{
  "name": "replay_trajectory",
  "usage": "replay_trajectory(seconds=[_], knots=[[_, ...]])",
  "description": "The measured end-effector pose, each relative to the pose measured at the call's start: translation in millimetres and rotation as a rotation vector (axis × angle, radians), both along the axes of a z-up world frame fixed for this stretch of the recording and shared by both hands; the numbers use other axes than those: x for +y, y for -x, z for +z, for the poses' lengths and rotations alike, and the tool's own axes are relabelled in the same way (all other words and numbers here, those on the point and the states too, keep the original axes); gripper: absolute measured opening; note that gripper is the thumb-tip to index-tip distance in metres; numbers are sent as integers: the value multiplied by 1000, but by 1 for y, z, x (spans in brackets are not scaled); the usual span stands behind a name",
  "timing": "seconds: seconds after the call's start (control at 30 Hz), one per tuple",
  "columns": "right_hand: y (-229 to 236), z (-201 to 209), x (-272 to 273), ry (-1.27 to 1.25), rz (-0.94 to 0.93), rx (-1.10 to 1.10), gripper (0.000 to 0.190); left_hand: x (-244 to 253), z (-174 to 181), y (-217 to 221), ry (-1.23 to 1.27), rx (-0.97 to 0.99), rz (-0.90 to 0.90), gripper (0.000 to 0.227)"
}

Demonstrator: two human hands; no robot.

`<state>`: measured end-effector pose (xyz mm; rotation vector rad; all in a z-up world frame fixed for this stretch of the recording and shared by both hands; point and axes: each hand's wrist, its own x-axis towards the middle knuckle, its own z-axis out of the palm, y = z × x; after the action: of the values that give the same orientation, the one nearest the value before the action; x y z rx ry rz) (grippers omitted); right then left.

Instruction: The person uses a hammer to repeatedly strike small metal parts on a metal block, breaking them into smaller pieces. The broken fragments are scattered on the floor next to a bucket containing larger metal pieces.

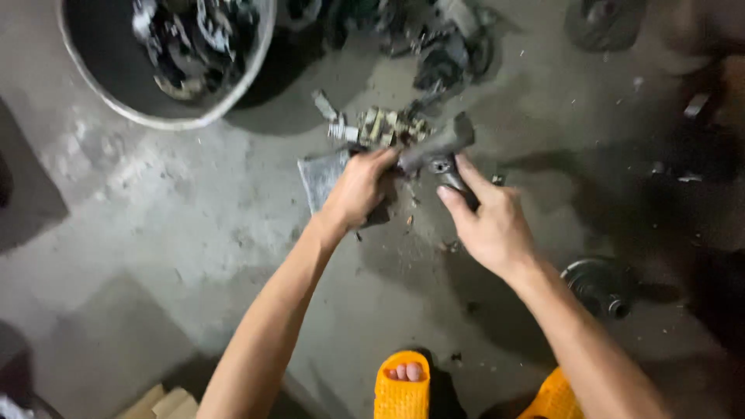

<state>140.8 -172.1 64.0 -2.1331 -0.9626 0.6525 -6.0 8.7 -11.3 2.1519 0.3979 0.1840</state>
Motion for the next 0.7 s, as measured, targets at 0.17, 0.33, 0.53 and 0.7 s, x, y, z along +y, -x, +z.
replay_trajectory(seconds=[0.17, 0.33, 0.53, 0.7], knots=[[-8, 63, 7, -18, -128, 169, 41, -13, -12, 9, -38, -30, 155, 17], [-25, 5, -8, -280, -231, 111, 42, -45, -3, 25, -16, -91, 357, 17], [-61, -98, -59, 166, -214, -310, 64, -102, -72, 72, -380, 369, 75, 18], [-91, -171, -100, 508, -171, -567, 32, -78, -30, 36, -685, 247, 115, 44]])
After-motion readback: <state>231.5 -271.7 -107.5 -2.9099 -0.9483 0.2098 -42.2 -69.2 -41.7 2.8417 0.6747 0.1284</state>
